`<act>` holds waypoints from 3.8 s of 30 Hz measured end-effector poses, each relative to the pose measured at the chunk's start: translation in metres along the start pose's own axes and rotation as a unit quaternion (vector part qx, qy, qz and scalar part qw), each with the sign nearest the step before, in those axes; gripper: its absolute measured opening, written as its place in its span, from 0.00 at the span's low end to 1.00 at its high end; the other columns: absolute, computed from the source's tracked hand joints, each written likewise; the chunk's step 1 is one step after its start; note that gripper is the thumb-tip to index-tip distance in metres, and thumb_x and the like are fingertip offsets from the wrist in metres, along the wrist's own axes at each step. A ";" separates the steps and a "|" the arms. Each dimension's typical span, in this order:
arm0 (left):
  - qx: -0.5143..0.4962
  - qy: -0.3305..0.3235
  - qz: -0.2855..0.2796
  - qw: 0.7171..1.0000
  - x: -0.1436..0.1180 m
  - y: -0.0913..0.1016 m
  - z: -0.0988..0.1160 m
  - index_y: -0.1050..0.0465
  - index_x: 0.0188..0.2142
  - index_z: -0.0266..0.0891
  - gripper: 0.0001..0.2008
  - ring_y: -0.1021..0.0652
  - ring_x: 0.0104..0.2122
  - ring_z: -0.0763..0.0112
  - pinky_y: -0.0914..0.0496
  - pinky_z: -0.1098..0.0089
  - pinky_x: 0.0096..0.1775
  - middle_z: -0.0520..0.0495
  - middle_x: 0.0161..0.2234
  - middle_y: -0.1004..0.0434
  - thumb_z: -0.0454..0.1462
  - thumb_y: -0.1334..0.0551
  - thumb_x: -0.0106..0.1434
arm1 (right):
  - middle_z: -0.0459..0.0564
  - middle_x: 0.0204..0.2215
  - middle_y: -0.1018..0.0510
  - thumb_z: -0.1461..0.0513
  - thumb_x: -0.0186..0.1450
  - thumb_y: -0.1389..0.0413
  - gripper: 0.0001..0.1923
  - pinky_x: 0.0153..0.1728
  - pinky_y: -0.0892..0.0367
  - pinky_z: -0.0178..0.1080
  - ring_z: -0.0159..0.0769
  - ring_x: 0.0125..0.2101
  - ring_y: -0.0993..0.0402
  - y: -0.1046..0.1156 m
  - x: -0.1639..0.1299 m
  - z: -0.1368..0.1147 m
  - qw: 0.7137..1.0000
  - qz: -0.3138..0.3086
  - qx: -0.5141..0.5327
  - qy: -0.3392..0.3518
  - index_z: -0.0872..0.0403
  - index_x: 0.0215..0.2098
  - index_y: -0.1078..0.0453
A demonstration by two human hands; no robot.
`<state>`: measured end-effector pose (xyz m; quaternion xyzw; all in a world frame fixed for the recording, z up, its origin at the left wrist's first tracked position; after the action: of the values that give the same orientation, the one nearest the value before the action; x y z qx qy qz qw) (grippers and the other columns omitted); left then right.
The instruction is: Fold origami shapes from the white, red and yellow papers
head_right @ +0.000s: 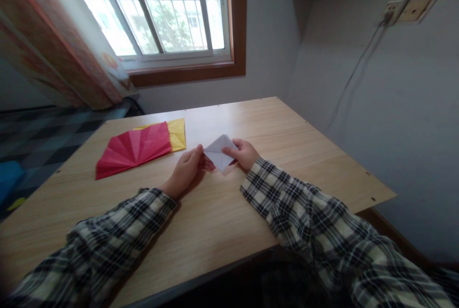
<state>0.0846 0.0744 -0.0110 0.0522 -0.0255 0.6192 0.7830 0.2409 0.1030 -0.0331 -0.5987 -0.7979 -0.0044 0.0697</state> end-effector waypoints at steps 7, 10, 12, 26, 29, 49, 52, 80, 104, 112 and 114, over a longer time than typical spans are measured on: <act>-0.033 0.017 -0.025 0.999 -0.001 -0.003 0.000 0.25 0.26 0.34 0.31 0.23 0.22 0.70 0.27 0.69 0.30 0.42 0.24 0.21 0.61 0.41 0.63 | 0.49 0.29 0.20 0.46 0.52 0.31 0.25 0.27 0.29 0.37 0.36 0.28 0.26 -0.002 0.000 -0.004 1.000 -0.002 0.016 -0.004 0.56 0.37 0.24; 0.042 -0.002 -0.020 0.999 -0.002 -0.002 0.007 0.25 0.26 0.35 0.30 0.23 0.23 0.69 0.28 0.69 0.30 0.44 0.22 0.22 0.61 0.40 0.63 | 0.49 0.29 0.19 0.46 0.51 0.30 0.26 0.27 0.29 0.36 0.35 0.28 0.25 -0.003 -0.001 -0.005 1.000 -0.007 0.019 -0.002 0.56 0.37 0.23; 0.065 -0.007 -0.013 0.998 -0.003 -0.001 0.009 0.25 0.26 0.35 0.30 0.23 0.23 0.68 0.28 0.69 0.30 0.43 0.23 0.21 0.61 0.41 0.63 | 0.49 0.30 0.20 0.45 0.51 0.31 0.27 0.27 0.29 0.35 0.35 0.28 0.25 -0.005 0.000 -0.005 1.000 -0.014 0.025 -0.005 0.56 0.38 0.23; -0.018 0.022 -0.019 0.999 -0.002 -0.001 0.003 0.27 0.27 0.35 0.26 0.26 0.23 0.71 0.31 0.71 0.28 0.47 0.23 0.24 0.57 0.37 0.61 | 0.46 0.22 0.24 0.37 0.56 0.38 0.32 0.16 0.34 0.30 0.27 0.18 0.31 -0.006 -0.001 -0.005 1.000 -0.013 -0.008 0.003 0.58 0.34 0.25; 0.023 0.012 -0.036 0.999 -0.003 -0.003 0.009 0.27 0.25 0.34 0.24 0.30 0.22 0.74 0.36 0.74 0.26 0.50 0.22 0.27 0.55 0.35 0.59 | 0.45 0.21 0.25 0.37 0.57 0.39 0.31 0.15 0.36 0.29 0.27 0.16 0.33 -0.008 -0.002 -0.005 0.999 -0.023 -0.021 0.009 0.58 0.33 0.25; 0.007 -0.088 0.111 0.990 0.000 0.030 0.008 0.39 0.64 0.42 0.26 0.23 0.49 0.64 0.24 0.63 0.45 0.39 0.57 0.27 0.36 0.44 0.66 | 0.44 0.13 0.29 0.33 0.55 0.42 0.33 0.15 0.41 0.30 0.26 0.13 0.36 0.000 -0.002 -0.009 0.999 0.032 -0.023 0.018 0.54 0.22 0.32; 0.103 -0.140 0.086 0.981 -0.001 0.026 0.009 0.46 0.69 0.46 0.36 0.26 0.55 0.60 0.26 0.59 0.51 0.36 0.65 0.38 0.32 0.40 0.62 | 0.44 0.12 0.30 0.35 0.55 0.42 0.31 0.14 0.42 0.30 0.26 0.13 0.38 0.001 -0.002 -0.009 0.999 0.042 -0.014 0.006 0.54 0.21 0.33; 0.005 -0.060 0.034 0.998 -0.004 0.008 0.013 0.25 0.45 0.34 0.22 0.20 0.32 0.65 0.21 0.64 0.33 0.44 0.37 0.19 0.49 0.32 0.59 | 0.43 0.26 0.26 0.35 0.59 0.44 0.33 0.14 0.39 0.30 0.27 0.18 0.32 -0.015 -0.009 -0.015 0.999 0.004 0.027 0.017 0.52 0.44 0.32; -0.089 0.038 -0.029 0.995 -0.003 -0.005 -0.004 0.28 0.43 0.35 0.22 0.24 0.22 0.75 0.27 0.72 0.27 0.48 0.30 0.23 0.52 0.35 0.63 | 0.46 0.27 0.23 0.51 0.60 0.39 0.19 0.20 0.37 0.34 0.28 0.19 0.36 -0.009 -0.013 -0.029 0.988 0.051 -0.084 0.116 0.54 0.44 0.23; -0.094 0.034 -0.024 0.995 -0.006 -0.009 0.000 0.27 0.40 0.34 0.24 0.28 0.21 0.76 0.29 0.75 0.23 0.50 0.28 0.26 0.53 0.32 0.59 | 0.44 0.22 0.27 0.49 0.62 0.40 0.17 0.20 0.39 0.34 0.30 0.20 0.36 -0.020 -0.018 -0.033 0.982 0.015 -0.144 0.120 0.53 0.40 0.22; -0.070 0.026 -0.010 0.997 -0.006 -0.007 0.001 0.26 0.38 0.34 0.24 0.29 0.21 0.77 0.30 0.75 0.21 0.51 0.27 0.26 0.54 0.33 0.59 | 0.44 0.21 0.28 0.49 0.64 0.41 0.17 0.21 0.39 0.35 0.31 0.20 0.36 -0.022 -0.020 -0.035 0.976 0.010 -0.171 0.134 0.53 0.38 0.22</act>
<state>0.0904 0.0667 -0.0113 -0.0187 -0.0477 0.6094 0.7912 0.2287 0.0749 0.0009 -0.6036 -0.7629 -0.2201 0.0727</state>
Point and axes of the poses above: each hand's wrist, its own x-axis towards the middle knuckle, its own y-axis out of the back of the hand, z = x × y, the point moved 8 cm from there along x, towards the middle knuckle
